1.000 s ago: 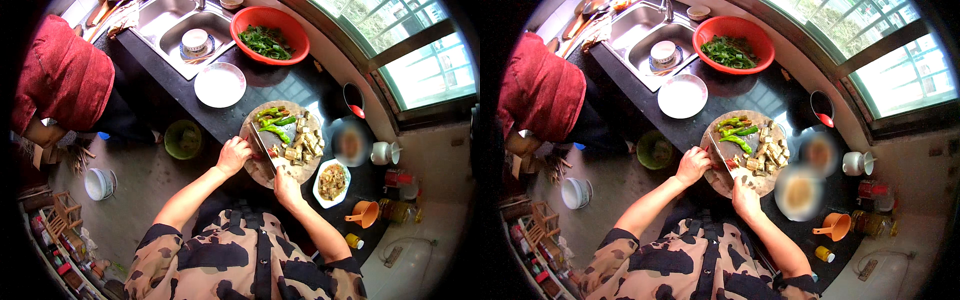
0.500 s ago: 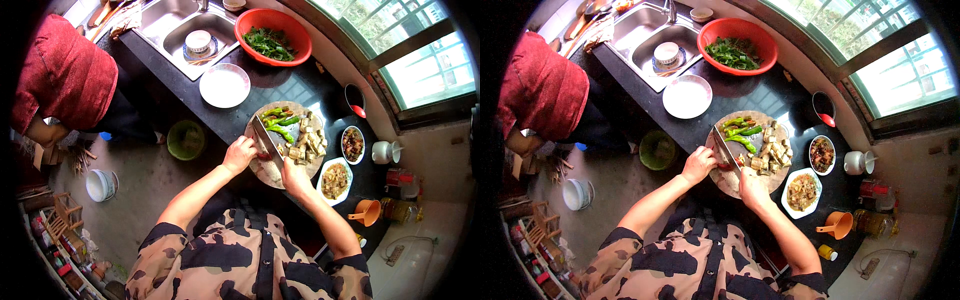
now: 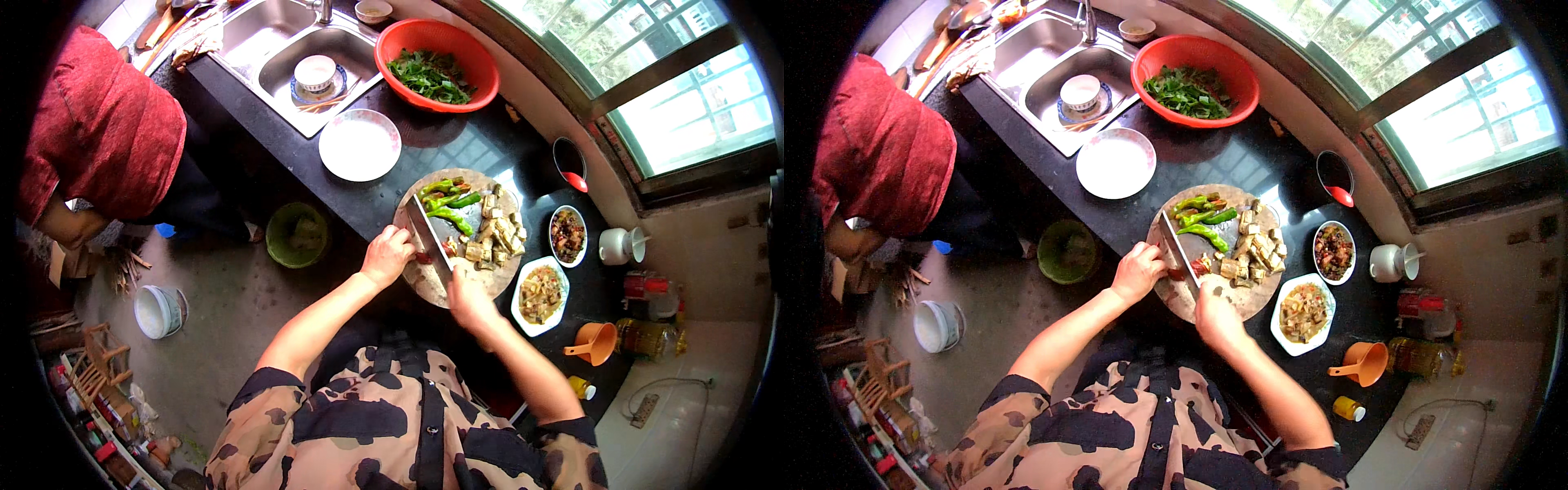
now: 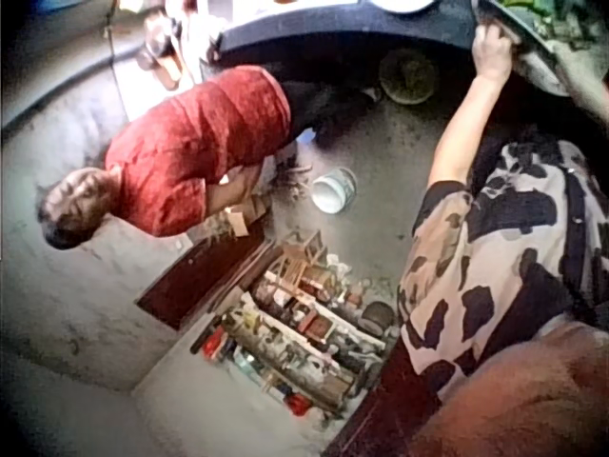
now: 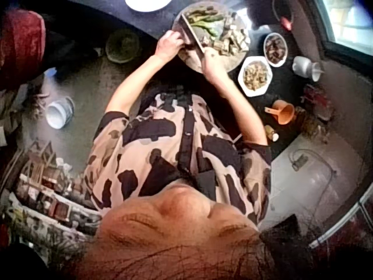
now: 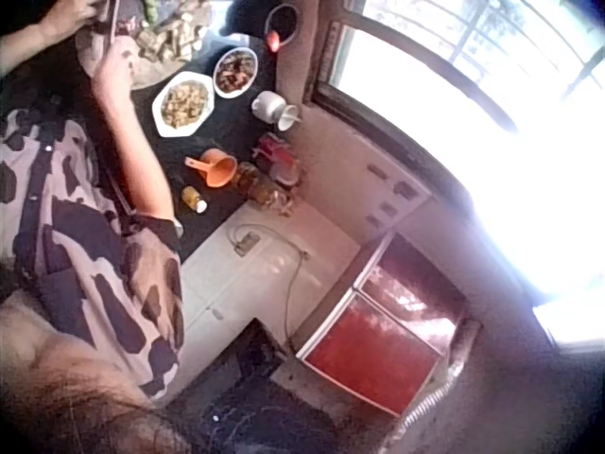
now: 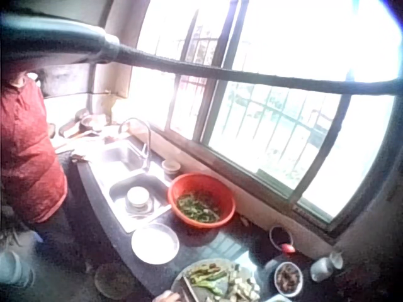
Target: The person picks up green peppers from the floor, trims the stems by hand, washes them in a sink, and then chops them with a cleaver on a wooden cutting board along with pieces of ginger.
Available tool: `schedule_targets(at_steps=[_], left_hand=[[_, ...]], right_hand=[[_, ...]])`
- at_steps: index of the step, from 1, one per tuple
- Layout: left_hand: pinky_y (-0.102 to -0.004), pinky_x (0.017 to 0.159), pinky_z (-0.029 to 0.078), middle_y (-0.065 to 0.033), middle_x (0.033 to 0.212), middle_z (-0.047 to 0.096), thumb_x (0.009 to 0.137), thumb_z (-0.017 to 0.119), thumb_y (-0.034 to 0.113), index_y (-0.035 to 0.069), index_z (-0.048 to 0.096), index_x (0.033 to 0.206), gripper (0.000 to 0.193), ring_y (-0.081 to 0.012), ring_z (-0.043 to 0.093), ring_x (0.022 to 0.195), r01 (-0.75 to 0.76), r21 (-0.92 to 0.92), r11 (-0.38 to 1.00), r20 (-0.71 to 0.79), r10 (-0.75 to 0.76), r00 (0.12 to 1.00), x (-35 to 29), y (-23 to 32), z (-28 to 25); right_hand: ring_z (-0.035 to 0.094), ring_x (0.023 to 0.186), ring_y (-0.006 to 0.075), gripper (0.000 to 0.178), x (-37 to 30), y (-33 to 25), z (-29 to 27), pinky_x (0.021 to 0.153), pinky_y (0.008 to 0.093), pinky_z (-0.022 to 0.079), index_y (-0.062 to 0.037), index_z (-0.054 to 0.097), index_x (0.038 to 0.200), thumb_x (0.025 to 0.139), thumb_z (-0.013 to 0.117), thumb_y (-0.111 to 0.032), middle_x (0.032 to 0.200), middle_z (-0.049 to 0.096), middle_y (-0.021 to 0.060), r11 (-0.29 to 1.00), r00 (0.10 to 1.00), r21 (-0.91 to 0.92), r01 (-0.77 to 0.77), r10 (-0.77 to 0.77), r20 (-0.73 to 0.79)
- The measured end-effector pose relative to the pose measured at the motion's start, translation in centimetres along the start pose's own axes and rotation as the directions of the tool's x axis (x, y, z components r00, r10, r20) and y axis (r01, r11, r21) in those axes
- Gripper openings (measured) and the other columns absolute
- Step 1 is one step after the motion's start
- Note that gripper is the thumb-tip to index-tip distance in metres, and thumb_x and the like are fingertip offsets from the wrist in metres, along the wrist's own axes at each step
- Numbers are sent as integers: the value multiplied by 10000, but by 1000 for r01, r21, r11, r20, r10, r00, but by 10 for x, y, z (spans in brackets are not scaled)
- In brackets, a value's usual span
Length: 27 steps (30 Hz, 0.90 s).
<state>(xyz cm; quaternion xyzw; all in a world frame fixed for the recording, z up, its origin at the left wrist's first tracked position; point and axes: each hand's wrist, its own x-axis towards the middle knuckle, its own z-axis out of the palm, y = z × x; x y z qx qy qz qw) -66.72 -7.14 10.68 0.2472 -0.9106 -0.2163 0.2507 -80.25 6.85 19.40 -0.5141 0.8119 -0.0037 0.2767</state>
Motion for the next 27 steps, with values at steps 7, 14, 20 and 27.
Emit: schedule_targets(at_steps=[7,14,20,27], left_hand=[[-332,699,493,-29,780,529,639,678,185,115,635,662,85,-229,531,841,-4,-11,1000,8,4,1000,1,-1,0],[-334,677,499,-36,783,513,651,644,188,108,615,620,91,-230,525,837,33,-39,999,9,-32,999,5,0,1],[-340,687,499,-36,785,528,647,653,162,100,599,661,83,-229,528,844,55,-30,998,37,-54,998,6,2,0],[-353,711,493,-53,773,527,636,687,148,77,571,695,149,-248,534,840,38,-114,993,50,-32,998,6,-2,-5]], right_hand=[[574,707,455,173,13,-3,-12,634,537,449,13,419,957,850,451,-119,744,569,281,982,971,58,178,-165,-176],[560,637,455,183,2,-14,22,584,533,441,2,417,970,855,464,-133,671,553,272,996,974,77,-36,52,-220],[553,714,474,182,12,-8,-22,636,525,440,24,415,942,839,476,-113,759,548,304,985,991,123,120,-111,-77],[556,762,468,200,17,-15,10,685,524,436,29,429,930,846,486,-143,787,568,294,995,975,96,35,-13,-220]])
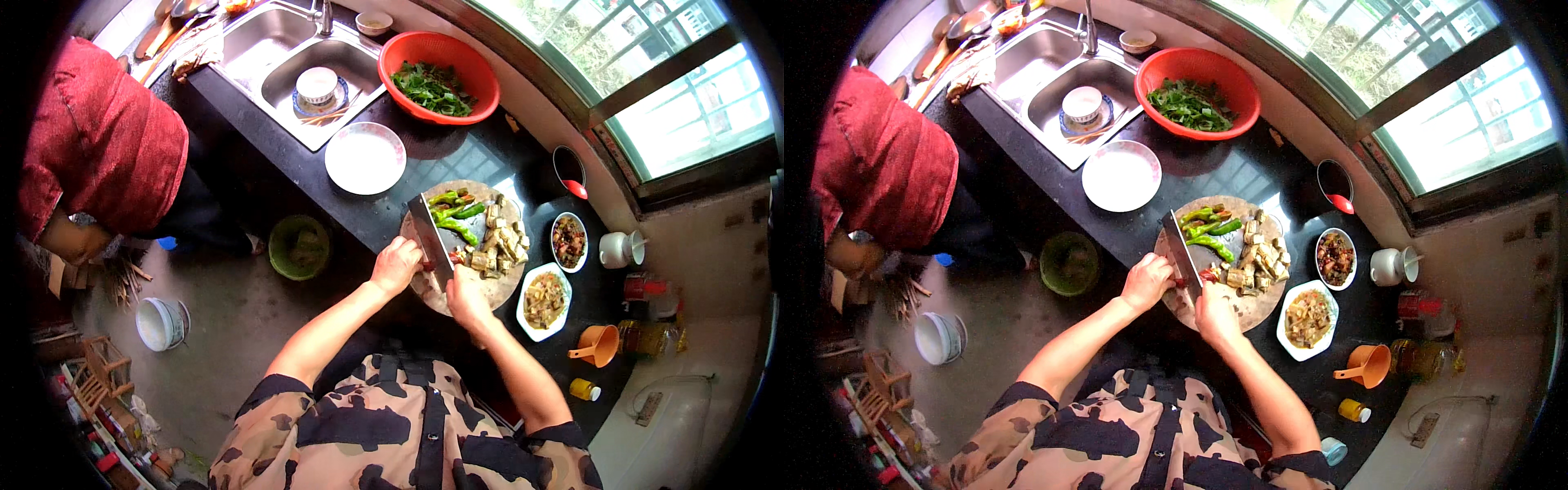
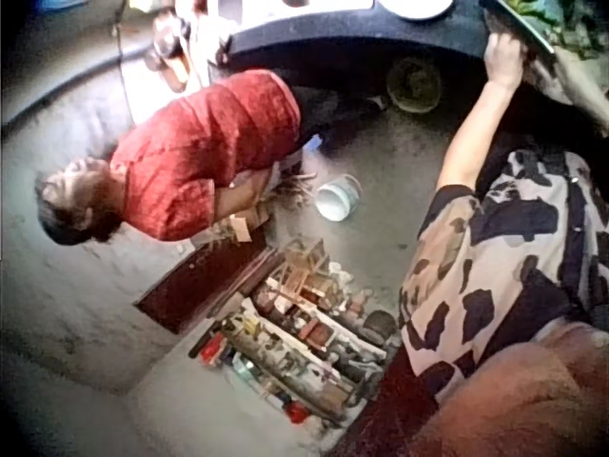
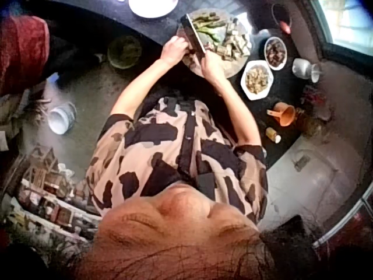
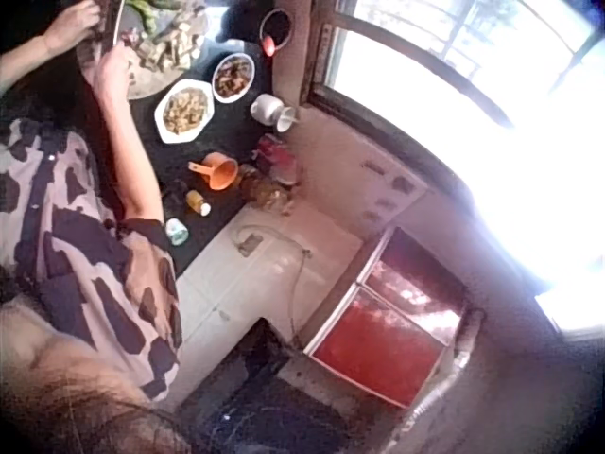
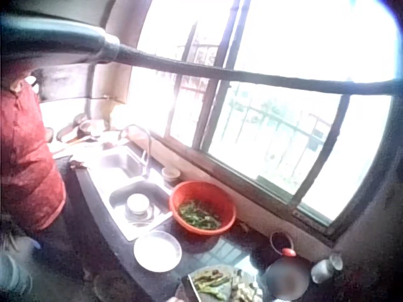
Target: The person picks up green peppers from the floor, trims the stems by hand, washes them in a sink, and then chops them with a cleaver on a wooden cutting board along with pieces of ginger.
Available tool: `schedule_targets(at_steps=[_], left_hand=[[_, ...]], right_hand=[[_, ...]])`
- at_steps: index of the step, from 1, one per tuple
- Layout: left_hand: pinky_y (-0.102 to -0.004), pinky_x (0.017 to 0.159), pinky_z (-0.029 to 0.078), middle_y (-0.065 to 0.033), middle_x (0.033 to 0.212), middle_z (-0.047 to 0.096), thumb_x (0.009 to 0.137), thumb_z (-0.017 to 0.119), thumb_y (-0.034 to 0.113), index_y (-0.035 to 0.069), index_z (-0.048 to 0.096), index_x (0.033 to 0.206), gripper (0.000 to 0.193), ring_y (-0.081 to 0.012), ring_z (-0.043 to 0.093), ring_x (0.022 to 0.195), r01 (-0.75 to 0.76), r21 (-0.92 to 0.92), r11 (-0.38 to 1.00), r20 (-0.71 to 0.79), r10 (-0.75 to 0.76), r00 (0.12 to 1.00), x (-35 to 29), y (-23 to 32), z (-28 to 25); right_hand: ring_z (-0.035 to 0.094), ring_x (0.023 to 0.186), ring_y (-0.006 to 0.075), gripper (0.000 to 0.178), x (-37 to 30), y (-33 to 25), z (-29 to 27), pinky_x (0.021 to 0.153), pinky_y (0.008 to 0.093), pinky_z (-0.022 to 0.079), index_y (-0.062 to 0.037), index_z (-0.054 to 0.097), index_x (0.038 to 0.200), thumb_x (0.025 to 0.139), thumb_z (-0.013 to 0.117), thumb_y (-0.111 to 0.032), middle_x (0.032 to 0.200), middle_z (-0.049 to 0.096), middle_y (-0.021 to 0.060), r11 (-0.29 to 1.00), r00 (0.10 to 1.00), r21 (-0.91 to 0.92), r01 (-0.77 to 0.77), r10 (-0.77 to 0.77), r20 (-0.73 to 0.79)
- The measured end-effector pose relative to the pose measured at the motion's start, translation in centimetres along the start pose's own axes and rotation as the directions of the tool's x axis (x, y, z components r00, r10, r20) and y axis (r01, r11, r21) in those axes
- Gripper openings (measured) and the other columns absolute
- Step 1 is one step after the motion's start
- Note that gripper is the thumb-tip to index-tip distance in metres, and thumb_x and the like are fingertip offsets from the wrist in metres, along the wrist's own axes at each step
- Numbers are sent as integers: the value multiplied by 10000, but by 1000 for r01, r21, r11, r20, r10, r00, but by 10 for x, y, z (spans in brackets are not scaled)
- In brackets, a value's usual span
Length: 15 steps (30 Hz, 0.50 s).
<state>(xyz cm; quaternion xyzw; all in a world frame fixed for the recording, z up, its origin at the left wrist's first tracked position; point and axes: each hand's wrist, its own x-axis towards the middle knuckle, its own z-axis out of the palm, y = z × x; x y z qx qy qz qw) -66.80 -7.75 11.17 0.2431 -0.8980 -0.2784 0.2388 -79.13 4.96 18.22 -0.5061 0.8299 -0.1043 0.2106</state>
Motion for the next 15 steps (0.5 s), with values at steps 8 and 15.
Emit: schedule_targets(at_steps=[8,15], left_hand=[[-363,694,493,-68,789,522,735,546,84,58,553,718,31,-258,537,835,0,-51,999,-60,-3,998,-5,-10,15],[-359,713,503,-85,842,563,752,523,70,36,588,788,82,-270,581,858,-56,-73,996,84,62,995,5,-20,-7]], right_hand=[[552,722,479,185,-12,-14,19,648,552,431,17,425,966,853,467,-122,802,549,293,998,995,68,-2,9,-104],[562,711,456,197,3,-15,-6,636,525,445,44,431,964,837,480,-98,782,554,278,999,999,3,41,-41,-9]])
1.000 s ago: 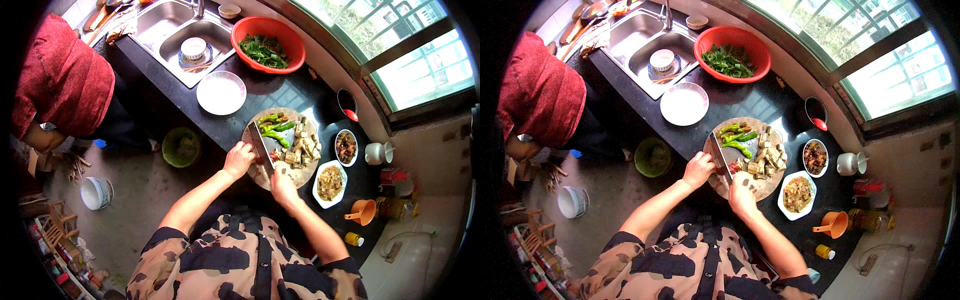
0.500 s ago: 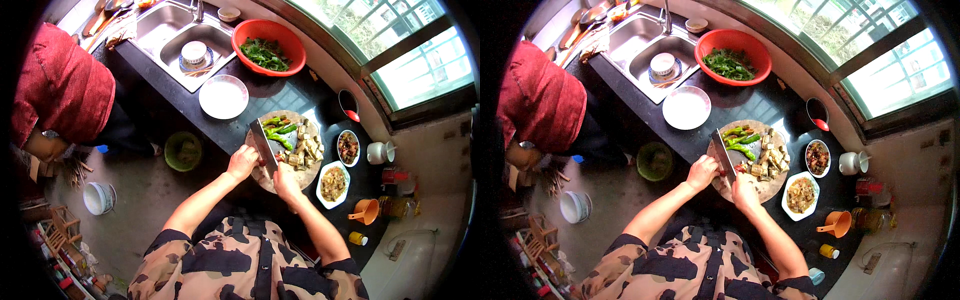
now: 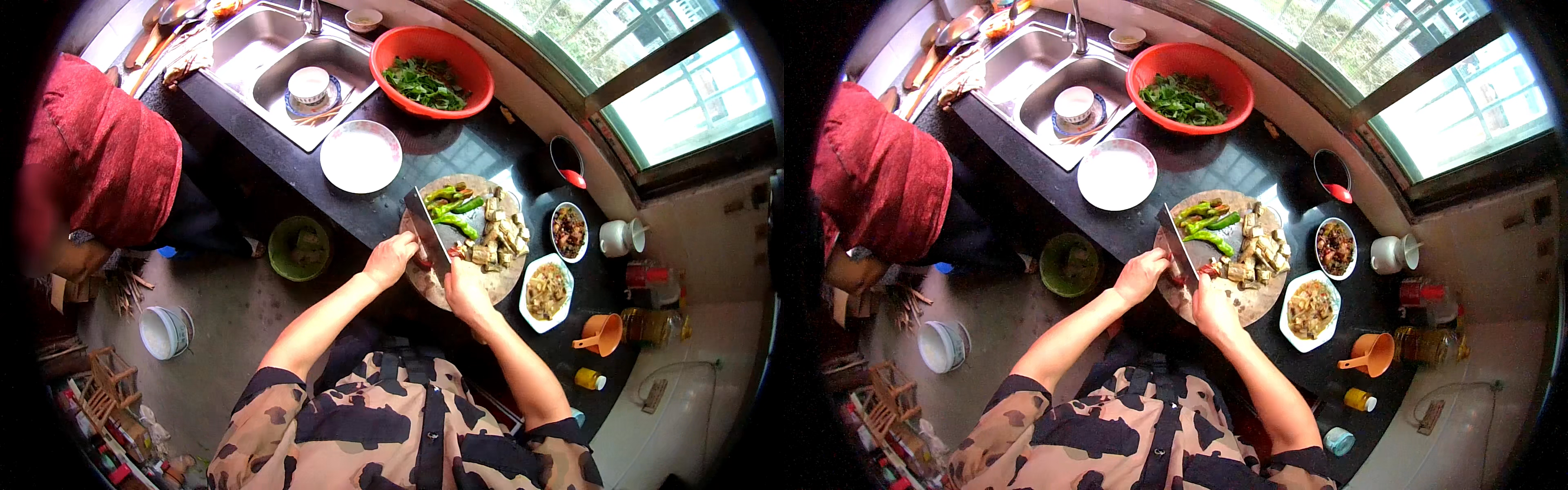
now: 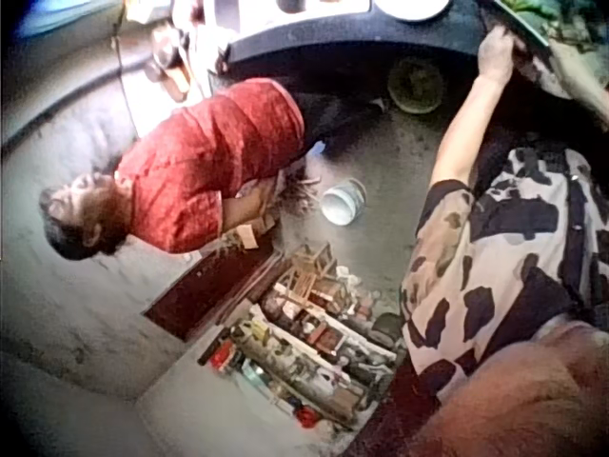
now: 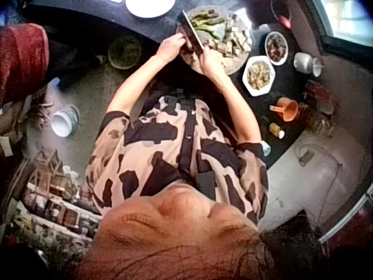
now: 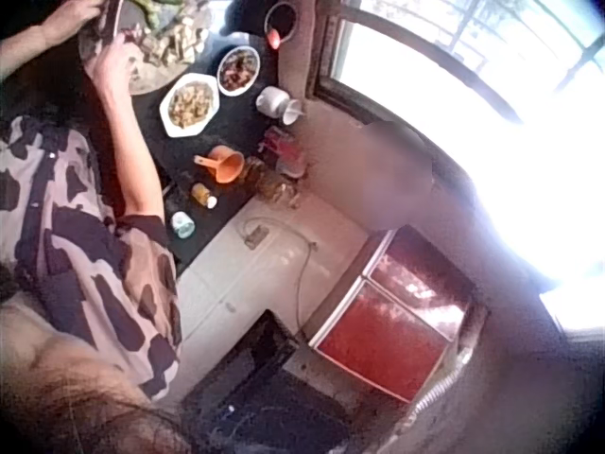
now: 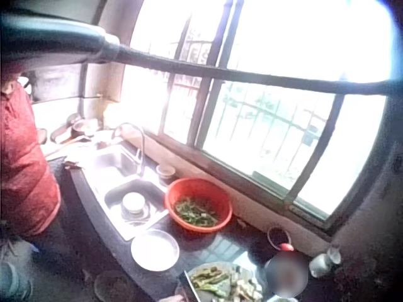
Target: The person picks up green peppers from the floor, trims the stems by hand, washes them in a sink, and then chops them with a cleaver on a wooden cutting board along with pieces of ginger.
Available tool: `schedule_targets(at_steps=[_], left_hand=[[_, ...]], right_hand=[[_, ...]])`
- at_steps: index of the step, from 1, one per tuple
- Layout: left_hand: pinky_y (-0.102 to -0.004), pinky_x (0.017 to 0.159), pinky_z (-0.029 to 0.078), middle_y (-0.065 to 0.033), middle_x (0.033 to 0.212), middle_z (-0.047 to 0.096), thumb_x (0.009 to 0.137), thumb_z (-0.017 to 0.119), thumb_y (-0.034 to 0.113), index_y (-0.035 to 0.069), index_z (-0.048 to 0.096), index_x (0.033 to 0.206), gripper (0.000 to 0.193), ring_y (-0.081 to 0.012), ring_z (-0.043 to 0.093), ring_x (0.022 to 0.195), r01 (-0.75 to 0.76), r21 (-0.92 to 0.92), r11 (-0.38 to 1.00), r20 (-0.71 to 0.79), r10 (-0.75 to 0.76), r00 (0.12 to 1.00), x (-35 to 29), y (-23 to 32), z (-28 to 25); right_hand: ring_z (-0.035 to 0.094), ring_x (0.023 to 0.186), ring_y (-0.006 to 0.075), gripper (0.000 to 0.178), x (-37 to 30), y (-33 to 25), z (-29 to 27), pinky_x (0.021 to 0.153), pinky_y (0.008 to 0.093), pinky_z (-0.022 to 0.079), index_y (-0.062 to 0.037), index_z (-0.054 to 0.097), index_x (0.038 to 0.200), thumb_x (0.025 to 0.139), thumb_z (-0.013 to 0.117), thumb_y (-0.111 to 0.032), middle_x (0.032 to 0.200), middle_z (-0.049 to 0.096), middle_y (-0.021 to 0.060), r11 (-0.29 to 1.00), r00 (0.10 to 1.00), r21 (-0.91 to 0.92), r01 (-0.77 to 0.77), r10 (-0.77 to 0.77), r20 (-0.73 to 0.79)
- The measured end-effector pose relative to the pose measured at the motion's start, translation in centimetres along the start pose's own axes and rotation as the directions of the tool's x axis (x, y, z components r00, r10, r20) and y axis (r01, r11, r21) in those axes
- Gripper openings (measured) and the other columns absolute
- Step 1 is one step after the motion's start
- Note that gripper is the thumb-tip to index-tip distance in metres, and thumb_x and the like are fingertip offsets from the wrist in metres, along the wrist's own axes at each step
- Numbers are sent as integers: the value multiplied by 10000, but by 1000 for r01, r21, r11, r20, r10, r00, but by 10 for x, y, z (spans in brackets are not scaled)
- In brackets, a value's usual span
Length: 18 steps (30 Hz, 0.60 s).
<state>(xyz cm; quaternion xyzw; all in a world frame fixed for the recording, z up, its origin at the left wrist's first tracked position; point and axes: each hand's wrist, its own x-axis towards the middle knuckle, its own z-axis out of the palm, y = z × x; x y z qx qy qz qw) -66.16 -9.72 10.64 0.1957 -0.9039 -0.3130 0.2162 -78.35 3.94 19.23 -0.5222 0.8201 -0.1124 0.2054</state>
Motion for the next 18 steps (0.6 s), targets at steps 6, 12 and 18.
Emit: schedule_targets(at_steps=[6,12,18], left_hand=[[-335,685,504,-68,829,559,744,568,114,57,603,782,77,-245,578,817,-118,26,993,-41,119,992,1,-4,2],[-333,672,501,-59,805,541,732,584,120,58,593,784,81,-241,566,793,-130,62,990,-48,133,990,-1,-4,7],[-333,665,499,-62,803,545,720,589,107,50,585,785,86,-240,569,782,-157,43,987,-70,160,985,-2,-6,7]], right_hand=[[577,718,459,230,15,-9,-41,657,523,462,50,433,997,838,457,-115,728,579,289,998,980,-42,-48,55,191],[574,630,452,179,-14,-10,18,587,532,465,10,406,948,861,461,-137,661,569,262,995,995,21,-94,94,-21],[579,651,452,198,-2,1,-3,594,536,464,17,398,970,867,449,-144,695,582,270,1000,999,0,15,-15,38]])
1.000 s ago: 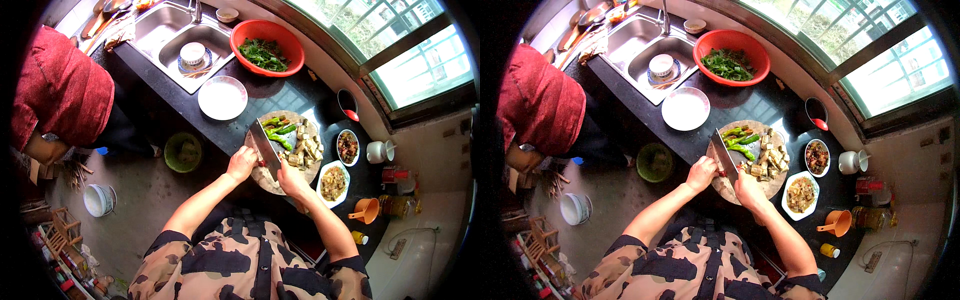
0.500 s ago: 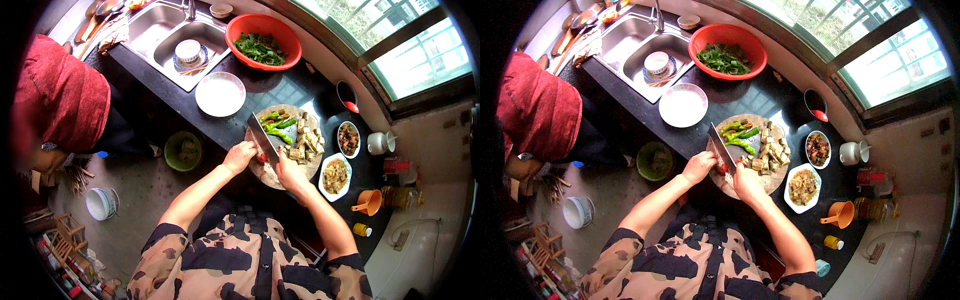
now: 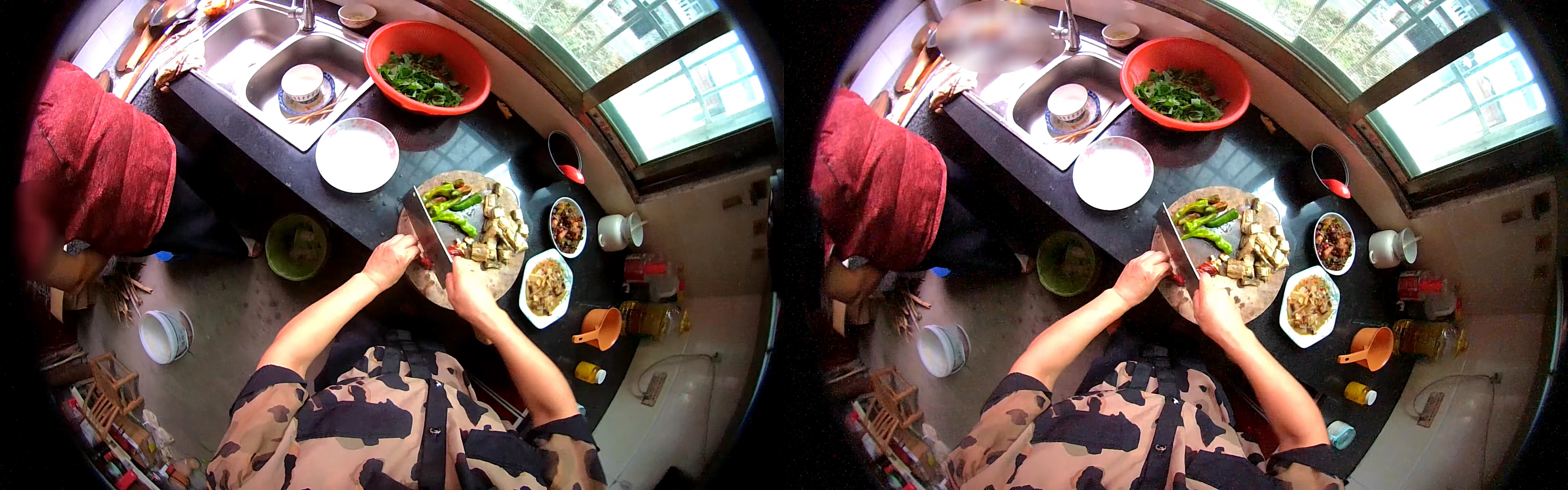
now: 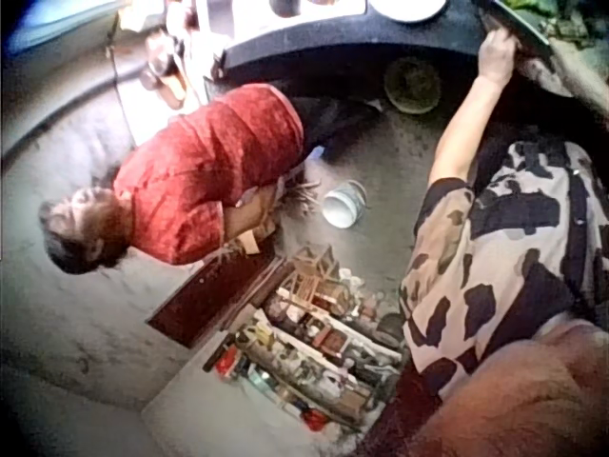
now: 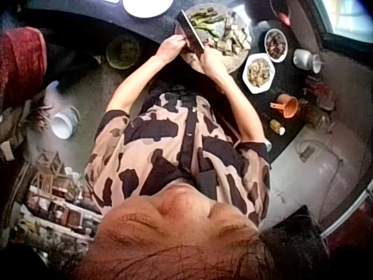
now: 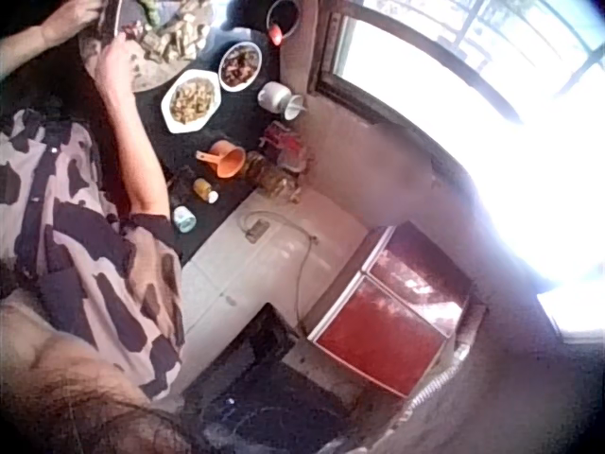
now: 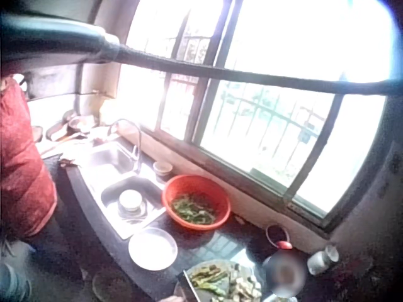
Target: The person picks up green peppers from the floor, trims the stems by hand, washes them in a sink, and then chops them with a cleaver on a wooden cutting board along with pieces of ginger.
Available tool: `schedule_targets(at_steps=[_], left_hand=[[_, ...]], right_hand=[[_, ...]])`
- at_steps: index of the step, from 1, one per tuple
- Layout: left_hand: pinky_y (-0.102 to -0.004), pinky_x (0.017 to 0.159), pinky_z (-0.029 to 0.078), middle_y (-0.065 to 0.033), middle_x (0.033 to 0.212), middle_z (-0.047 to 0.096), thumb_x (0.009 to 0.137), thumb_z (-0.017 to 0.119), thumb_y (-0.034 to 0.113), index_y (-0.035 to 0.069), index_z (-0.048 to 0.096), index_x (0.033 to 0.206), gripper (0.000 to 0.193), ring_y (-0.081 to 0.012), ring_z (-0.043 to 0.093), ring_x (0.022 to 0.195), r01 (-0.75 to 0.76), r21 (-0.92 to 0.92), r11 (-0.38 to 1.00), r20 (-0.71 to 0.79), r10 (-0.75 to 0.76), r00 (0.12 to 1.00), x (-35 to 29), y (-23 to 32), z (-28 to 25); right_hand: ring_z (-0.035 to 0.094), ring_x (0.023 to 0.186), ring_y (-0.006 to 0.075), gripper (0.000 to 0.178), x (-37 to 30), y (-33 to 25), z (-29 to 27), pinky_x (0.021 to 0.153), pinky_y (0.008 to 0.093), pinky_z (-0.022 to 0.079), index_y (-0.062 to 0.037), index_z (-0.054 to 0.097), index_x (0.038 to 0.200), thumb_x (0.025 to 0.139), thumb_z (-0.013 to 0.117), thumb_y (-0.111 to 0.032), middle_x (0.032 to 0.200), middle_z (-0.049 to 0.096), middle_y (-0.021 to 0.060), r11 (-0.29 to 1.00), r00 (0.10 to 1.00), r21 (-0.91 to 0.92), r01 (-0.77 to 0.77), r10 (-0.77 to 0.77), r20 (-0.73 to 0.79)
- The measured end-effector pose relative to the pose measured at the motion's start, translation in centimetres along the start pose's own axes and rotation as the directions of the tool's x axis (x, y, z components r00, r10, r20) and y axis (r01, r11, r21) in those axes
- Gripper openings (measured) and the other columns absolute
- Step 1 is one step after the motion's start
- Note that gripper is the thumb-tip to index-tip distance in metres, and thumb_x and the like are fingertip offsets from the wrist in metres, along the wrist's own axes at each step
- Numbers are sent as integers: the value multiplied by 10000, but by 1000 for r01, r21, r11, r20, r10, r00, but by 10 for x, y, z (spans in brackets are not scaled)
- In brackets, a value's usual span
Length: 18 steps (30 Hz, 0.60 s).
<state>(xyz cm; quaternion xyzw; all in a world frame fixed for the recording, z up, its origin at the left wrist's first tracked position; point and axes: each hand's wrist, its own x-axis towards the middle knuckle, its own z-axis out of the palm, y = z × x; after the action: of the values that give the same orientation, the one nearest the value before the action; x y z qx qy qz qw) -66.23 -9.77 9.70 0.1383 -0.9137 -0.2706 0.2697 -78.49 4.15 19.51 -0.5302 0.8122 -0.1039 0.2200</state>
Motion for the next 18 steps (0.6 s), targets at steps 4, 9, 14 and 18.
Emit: schedule_targets(at_steps=[4,9,14,18], left_hand=[[-328,668,500,-65,810,561,715,590,98,48,588,777,80,-239,576,777,10,-35,999,-24,-11,1000,0,-1,3],[-320,668,501,-57,812,535,717,537,92,67,588,787,90,-227,563,783,6,-42,999,-58,-8,998,-5,-3,6],[-318,672,502,-55,816,539,713,539,83,68,585,784,86,-228,565,784,0,-50,999,-57,-3,998,-2,0,4],[-324,663,501,-60,820,562,721,551,92,70,589,781,74,-234,576,772,-13,-39,999,-47,11,999,1,-4,6]], right_hand=[[580,636,454,206,-10,-9,2,581,538,458,24,399,982,865,456,-136,683,575,281,991,988,18,-136,134,83],[584,667,454,188,-8,-11,23,611,535,461,11,409,955,869,463,-148,685,579,270,990,990,49,-130,133,-47],[580,679,464,203,0,1,-6,617,547,452,33,409,970,859,461,-128,708,577,301,998,998,59,-35,31,57],[563,648,473,193,-8,-9,28,574,542,445,15,403,976,857,482,-115,672,553,286,987,986,70,-148,152,-66]])
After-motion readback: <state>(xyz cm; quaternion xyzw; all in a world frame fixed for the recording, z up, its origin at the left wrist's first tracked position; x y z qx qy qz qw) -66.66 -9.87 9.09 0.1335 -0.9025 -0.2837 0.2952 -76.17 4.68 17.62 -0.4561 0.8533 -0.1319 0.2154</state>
